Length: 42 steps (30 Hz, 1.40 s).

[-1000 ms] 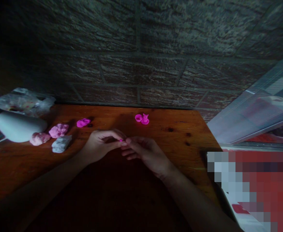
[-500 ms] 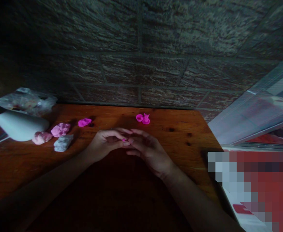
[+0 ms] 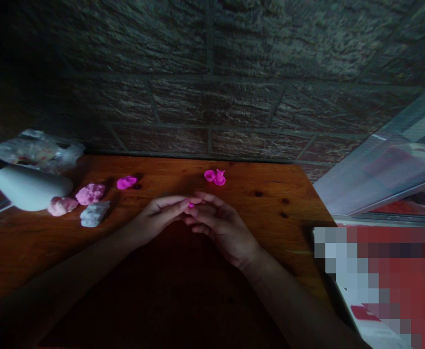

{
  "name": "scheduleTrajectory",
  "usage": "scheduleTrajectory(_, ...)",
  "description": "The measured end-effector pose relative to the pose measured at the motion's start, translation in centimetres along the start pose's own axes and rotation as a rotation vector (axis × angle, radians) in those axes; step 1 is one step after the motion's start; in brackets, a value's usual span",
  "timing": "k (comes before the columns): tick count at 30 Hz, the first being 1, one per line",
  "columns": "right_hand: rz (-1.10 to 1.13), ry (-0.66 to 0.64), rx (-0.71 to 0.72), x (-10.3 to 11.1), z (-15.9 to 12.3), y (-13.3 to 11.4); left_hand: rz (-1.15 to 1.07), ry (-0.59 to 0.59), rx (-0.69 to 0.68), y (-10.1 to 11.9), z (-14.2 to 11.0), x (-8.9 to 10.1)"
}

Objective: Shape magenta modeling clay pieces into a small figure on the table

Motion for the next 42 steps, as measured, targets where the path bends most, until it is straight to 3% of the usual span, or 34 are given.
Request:
scheduleTrajectory(8,-0.021,0.047,0.038,0.4,0.0,-0.5,0.057,-0.016,-0.016,-0.2,0.1,-0.1)
scheduleTrajectory(11,-0.026,0.093,0.055,0.9,0.0,-0.7,0.023,0.03,-0.034,0.0,0.2,0.3)
scheduleTrajectory(16,-0.113,0.155,0.141,1.6,0.1,-1.5,0.018,0.099,-0.095,0.9,0.2,1.3)
scheduleTrajectory(22,-0.281,0.13,0.31,1.1,-0.2,-2.7,0.086,0.111,-0.094,1.1,0.2,1.5)
scheduleTrajectory(36,-0.527,0.148,0.561,0.9,-0.9,-3.9,0.157,0.058,-0.013,-0.2,0.2,0.9)
scheduleTrajectory(42,-0.696,0.153,0.586,0.5,-1.3,-4.4,0.153,0.0,0.004,-0.5,0.1,0.6)
Point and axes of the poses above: each hand's wrist, its own z-axis towards the middle knuckle, its own x-axis out of the back of the hand, y = z × x, the point moved 10 cm from there along z, towards the middle knuckle, and after that the axes turned 7 degrees about y, right-handed, at the moved point
